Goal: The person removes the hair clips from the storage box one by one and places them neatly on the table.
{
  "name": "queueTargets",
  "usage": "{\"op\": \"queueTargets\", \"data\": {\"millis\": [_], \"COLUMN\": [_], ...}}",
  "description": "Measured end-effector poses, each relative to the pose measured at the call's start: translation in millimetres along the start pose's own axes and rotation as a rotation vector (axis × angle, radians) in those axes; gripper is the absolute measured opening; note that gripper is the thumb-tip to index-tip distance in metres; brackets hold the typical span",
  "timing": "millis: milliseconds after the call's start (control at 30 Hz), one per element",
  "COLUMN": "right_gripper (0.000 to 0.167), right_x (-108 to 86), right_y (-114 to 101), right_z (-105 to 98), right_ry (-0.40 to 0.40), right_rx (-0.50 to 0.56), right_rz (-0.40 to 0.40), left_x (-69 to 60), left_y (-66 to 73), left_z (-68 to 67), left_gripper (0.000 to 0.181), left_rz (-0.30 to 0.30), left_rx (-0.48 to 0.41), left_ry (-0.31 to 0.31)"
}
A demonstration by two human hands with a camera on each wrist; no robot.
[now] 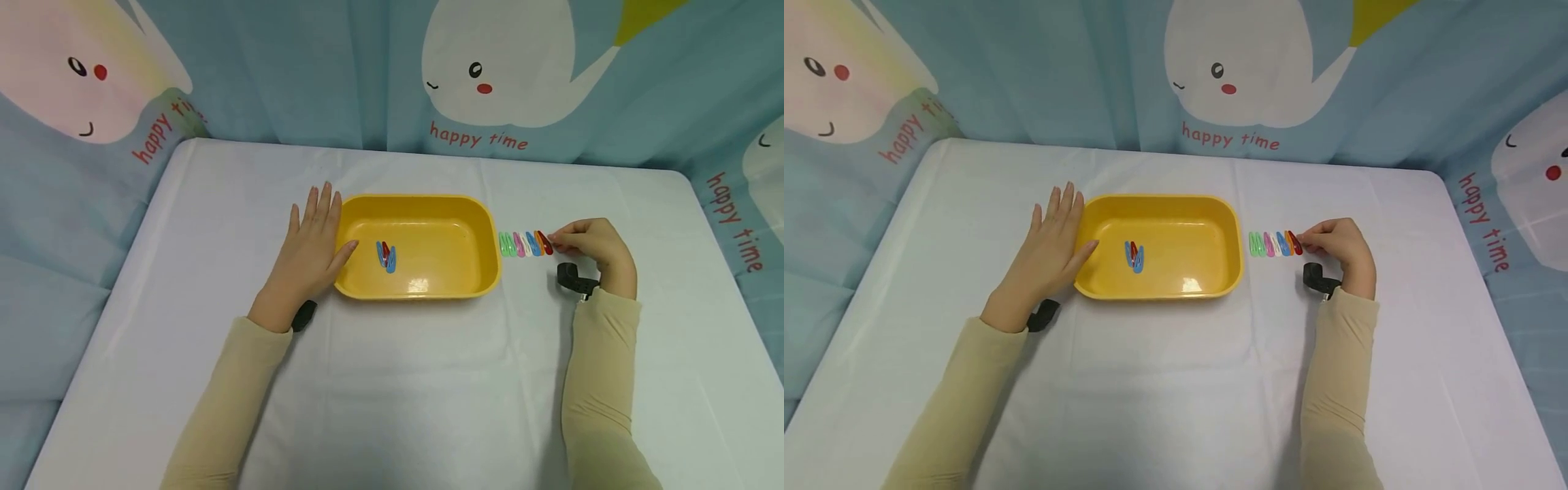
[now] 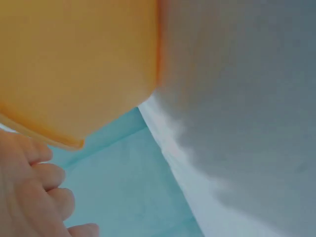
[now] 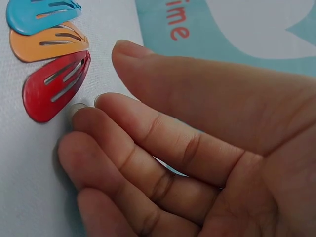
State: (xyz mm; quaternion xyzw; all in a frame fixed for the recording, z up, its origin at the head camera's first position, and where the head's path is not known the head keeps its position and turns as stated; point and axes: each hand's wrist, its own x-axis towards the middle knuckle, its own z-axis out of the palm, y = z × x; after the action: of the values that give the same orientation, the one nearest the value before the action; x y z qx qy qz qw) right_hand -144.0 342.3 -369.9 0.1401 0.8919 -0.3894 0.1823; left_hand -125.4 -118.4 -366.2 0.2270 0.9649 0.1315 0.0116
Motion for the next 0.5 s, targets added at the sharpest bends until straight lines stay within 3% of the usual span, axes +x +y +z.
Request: {"op": "queueTargets", "data": {"millis": [200, 500], "right_gripper": [0.033, 0.026], "right_x": [-3.0, -17.8], "right_y": [-2, -20], "right_z": [0, -3], "right_ry": [0.022, 0.067], "right_rx": [0.003, 0.075], "right_rz": [-0.017, -0.093], "left_x": [11.2, 8.8], "left_y": [2.2, 2.0], "left_z": [5.6, 13.6], "left_gripper": [0.076, 0.074], "left_rz": [-0.005, 0.029], "left_rx": [0.011, -0.035], "left_ry": [-0.083, -0.04]}}
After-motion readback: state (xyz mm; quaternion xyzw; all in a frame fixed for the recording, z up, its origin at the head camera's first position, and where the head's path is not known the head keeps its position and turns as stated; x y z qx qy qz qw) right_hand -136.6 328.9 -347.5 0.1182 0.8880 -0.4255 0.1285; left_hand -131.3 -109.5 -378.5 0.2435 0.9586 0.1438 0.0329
